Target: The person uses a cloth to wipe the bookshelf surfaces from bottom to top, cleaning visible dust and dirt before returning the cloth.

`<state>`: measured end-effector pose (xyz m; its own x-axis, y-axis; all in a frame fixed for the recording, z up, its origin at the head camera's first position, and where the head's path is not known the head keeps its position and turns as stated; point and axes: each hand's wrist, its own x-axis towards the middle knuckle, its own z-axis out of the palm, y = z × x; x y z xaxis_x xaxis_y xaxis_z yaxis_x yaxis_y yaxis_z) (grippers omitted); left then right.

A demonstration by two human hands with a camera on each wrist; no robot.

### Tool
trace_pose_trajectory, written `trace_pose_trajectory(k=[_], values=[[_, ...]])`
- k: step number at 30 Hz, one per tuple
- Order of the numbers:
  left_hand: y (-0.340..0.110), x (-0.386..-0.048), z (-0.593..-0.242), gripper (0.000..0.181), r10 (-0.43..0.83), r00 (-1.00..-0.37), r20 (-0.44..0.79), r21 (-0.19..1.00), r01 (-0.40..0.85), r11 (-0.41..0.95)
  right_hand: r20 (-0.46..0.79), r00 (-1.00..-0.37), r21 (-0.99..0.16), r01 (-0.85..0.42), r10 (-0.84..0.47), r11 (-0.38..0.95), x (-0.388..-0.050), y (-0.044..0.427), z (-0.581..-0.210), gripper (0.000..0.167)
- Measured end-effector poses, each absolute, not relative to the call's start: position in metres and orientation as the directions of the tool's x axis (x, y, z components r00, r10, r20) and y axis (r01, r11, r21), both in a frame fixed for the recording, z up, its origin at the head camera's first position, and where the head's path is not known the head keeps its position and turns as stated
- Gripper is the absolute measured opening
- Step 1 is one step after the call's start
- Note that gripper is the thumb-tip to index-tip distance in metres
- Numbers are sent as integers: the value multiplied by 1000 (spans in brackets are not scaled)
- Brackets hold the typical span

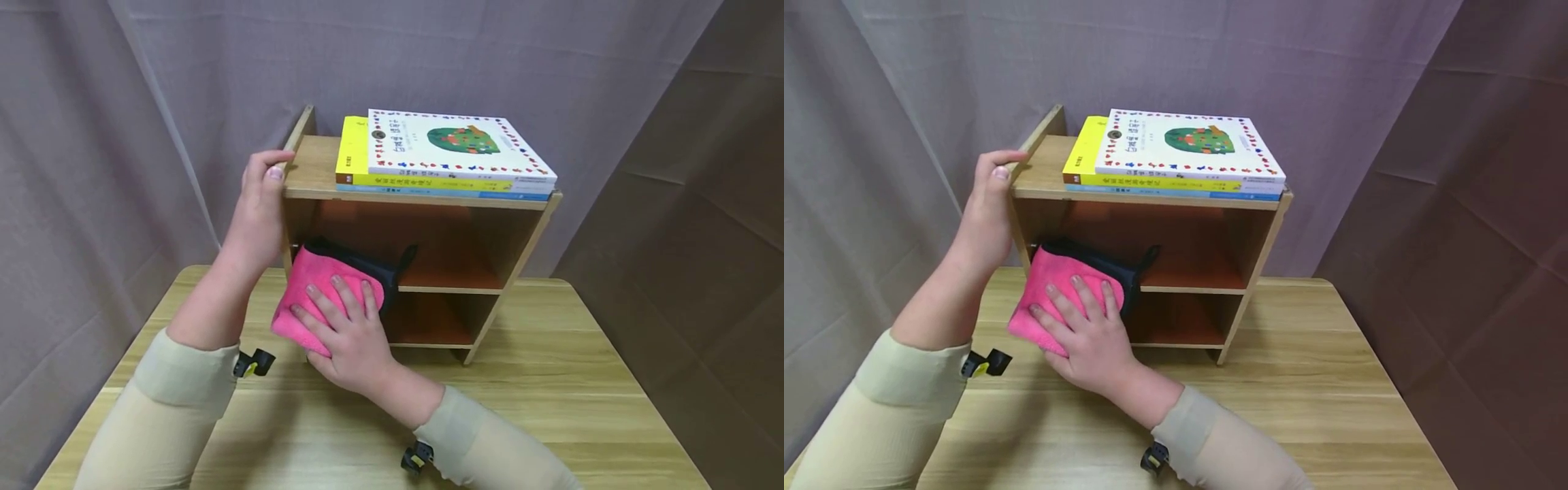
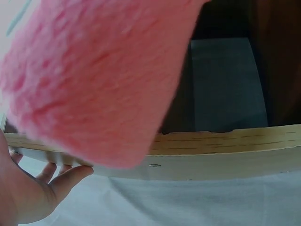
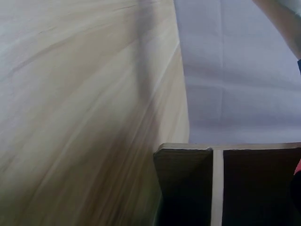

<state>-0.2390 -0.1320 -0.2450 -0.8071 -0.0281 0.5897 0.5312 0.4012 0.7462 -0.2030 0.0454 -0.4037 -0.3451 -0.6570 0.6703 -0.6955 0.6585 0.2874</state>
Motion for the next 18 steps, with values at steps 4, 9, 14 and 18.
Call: trace_pose_trajectory(k=[4,9,14,18], values=[[-131,-238,-245,47,-24,-816,578,752,521,403,651,-314,336,-697,-691,633,-203,48,-409,58],[-132,-238,-245,47,-15,-827,562,761,510,401,642,-261,387,-701,-721,599,-205,48,-421,57],[-133,-238,-245,48,-14,-823,568,757,516,401,631,-191,447,-702,-751,555,-210,49,-429,57],[-133,-239,-245,48,-11,-814,581,750,530,395,605,-186,463,-709,-774,532,-213,50,-433,58]])
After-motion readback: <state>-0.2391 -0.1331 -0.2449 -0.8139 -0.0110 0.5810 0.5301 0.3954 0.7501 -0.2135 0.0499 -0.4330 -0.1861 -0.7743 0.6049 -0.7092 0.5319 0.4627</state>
